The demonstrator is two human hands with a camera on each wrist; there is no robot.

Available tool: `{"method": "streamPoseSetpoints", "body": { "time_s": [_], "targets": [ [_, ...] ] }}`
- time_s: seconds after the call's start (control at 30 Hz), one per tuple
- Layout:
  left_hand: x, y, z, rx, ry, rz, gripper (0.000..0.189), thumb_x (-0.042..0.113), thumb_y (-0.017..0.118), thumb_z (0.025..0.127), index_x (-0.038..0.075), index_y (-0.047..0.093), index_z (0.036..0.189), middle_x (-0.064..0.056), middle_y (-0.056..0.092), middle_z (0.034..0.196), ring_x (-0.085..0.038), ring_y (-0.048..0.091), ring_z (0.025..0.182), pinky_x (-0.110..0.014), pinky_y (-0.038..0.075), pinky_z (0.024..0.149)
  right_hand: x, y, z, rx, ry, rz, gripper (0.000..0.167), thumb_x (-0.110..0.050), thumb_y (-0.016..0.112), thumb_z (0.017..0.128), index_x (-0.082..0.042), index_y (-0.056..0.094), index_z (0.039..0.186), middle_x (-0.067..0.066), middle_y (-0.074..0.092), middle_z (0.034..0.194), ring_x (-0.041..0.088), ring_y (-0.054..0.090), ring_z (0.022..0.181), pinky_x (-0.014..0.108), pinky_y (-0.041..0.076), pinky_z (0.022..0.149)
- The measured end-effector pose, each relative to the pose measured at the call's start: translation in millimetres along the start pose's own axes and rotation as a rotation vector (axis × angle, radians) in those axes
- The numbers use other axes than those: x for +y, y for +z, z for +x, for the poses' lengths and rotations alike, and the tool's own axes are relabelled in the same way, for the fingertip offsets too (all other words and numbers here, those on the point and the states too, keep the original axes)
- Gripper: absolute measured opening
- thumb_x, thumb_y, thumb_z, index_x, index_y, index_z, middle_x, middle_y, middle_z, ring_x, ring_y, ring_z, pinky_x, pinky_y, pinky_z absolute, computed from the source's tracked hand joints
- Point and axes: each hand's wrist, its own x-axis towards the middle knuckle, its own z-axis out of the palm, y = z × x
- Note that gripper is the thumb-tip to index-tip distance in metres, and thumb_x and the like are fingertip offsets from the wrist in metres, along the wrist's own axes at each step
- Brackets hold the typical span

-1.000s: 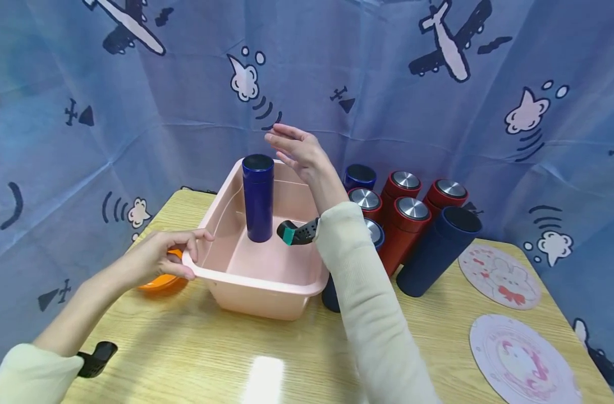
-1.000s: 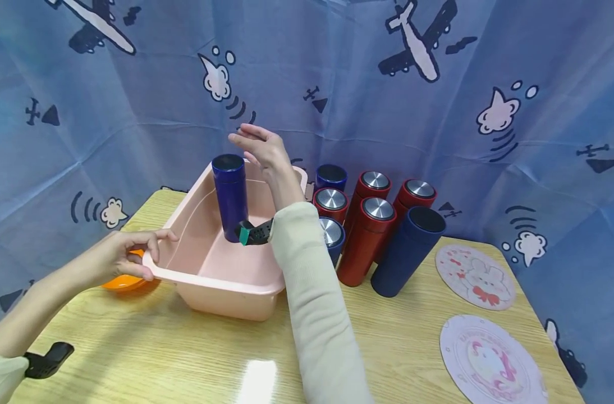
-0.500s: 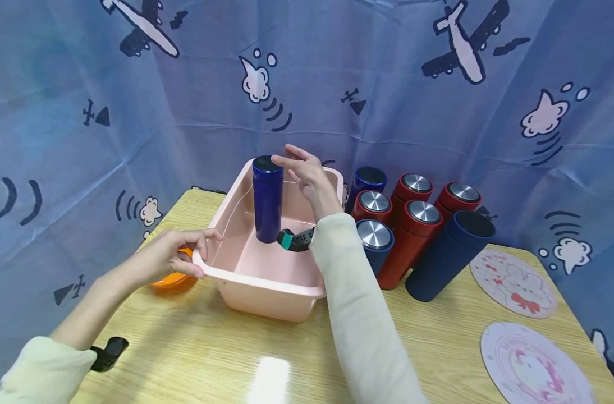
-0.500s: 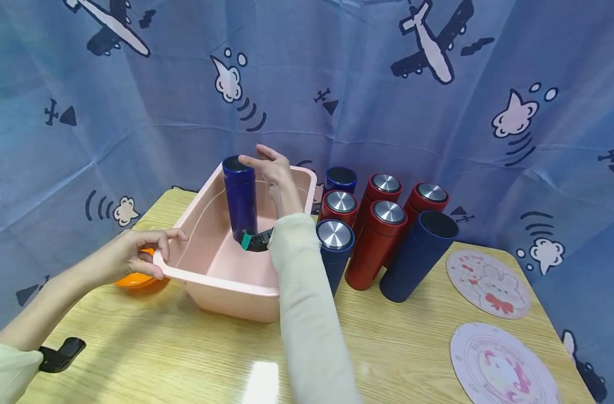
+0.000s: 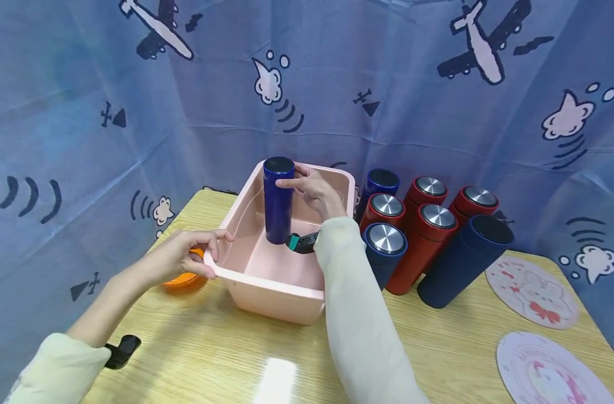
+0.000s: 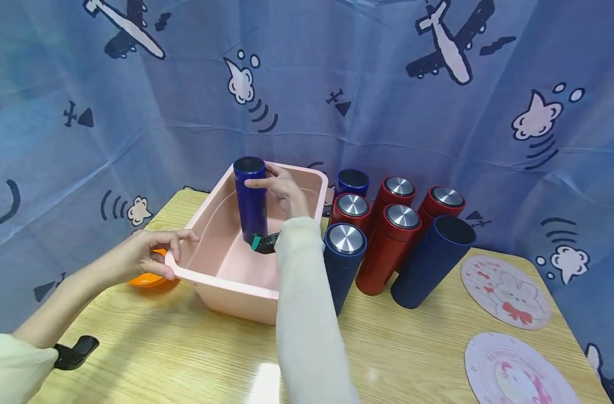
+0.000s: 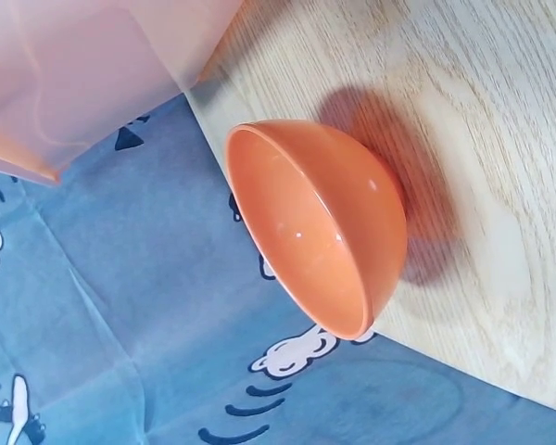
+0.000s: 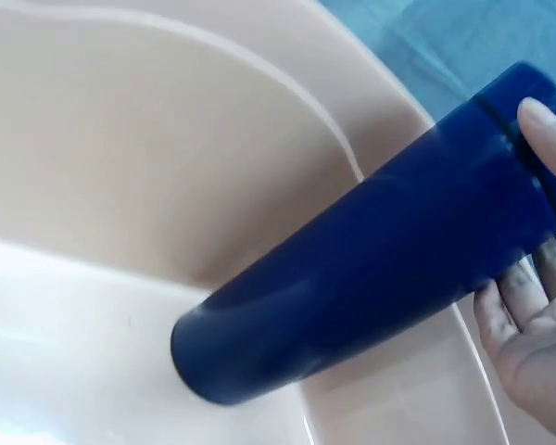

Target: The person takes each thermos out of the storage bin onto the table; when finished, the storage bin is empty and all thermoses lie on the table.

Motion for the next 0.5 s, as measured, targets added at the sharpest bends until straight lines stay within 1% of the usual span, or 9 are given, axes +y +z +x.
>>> {"method": "streamPoseSetpoints", "body": {
  "time_s": [0.13,0.2,0.27,0.4,0.5],
  "targets": [
    [0.4,1.5,1.0,-0.002,-0.004,-0.018,0.029,0.003,0.082,0.068,0.009,0.055,0.077,-0.030,0.057,0.122,-0.033,0.063,0.094,-0.026,0.052,0.059,5.0,-2.9,0.3,-0.027,-0.030,-0.100,0.074,0.010,0.069,0.081,-0.008,0.038,0.145,0.010,0.044,0.146,0.022,0.038,0.136,0.035,0.025,0.112],
    [0.4,2.1,1.0,0.001,0.004,-0.019,0.029,0.002,0.082,0.068,0.009,0.055,0.077,-0.030,0.057,0.121,-0.032,0.062,0.094,-0.026,0.051,0.058,6.9,-3.5,0.5,-0.033,-0.046,-0.153,0.073,0.008,0.072,0.079,-0.009,0.042,0.144,0.011,0.049,0.142,0.023,0.043,0.132,0.036,0.026,0.112],
    [1.1,1.8,0.5,0.002,-0.003,-0.020,0.029,0.001,0.081,0.068,0.010,0.055,0.077,-0.029,0.057,0.121,-0.030,0.061,0.095,-0.025,0.050,0.058,8.1,-3.4,0.5,-0.032,-0.056,-0.197,0.072,0.006,0.074,0.078,-0.009,0.045,0.142,0.012,0.052,0.138,0.024,0.046,0.129,0.036,0.029,0.111],
    [2.8,0.6,-0.6,0.000,-0.027,-0.026,0.030,0.000,0.081,0.068,0.010,0.055,0.077,-0.029,0.056,0.123,-0.032,0.061,0.095,-0.025,0.050,0.059,8.6,-2.4,-0.2,-0.035,-0.077,-0.249,0.068,0.004,0.076,0.076,-0.008,0.049,0.137,0.013,0.056,0.132,0.026,0.050,0.123,0.037,0.031,0.109],
    [3.0,0.0,-0.9,0.001,-0.031,-0.029,0.030,-0.002,0.081,0.068,0.009,0.055,0.077,-0.029,0.056,0.124,-0.031,0.061,0.094,-0.025,0.050,0.058,9.5,-1.8,0.6,-0.046,-0.089,-0.257,0.068,0.005,0.075,0.076,-0.007,0.048,0.137,0.015,0.056,0.131,0.027,0.050,0.123,0.039,0.029,0.110]
  ]
}}
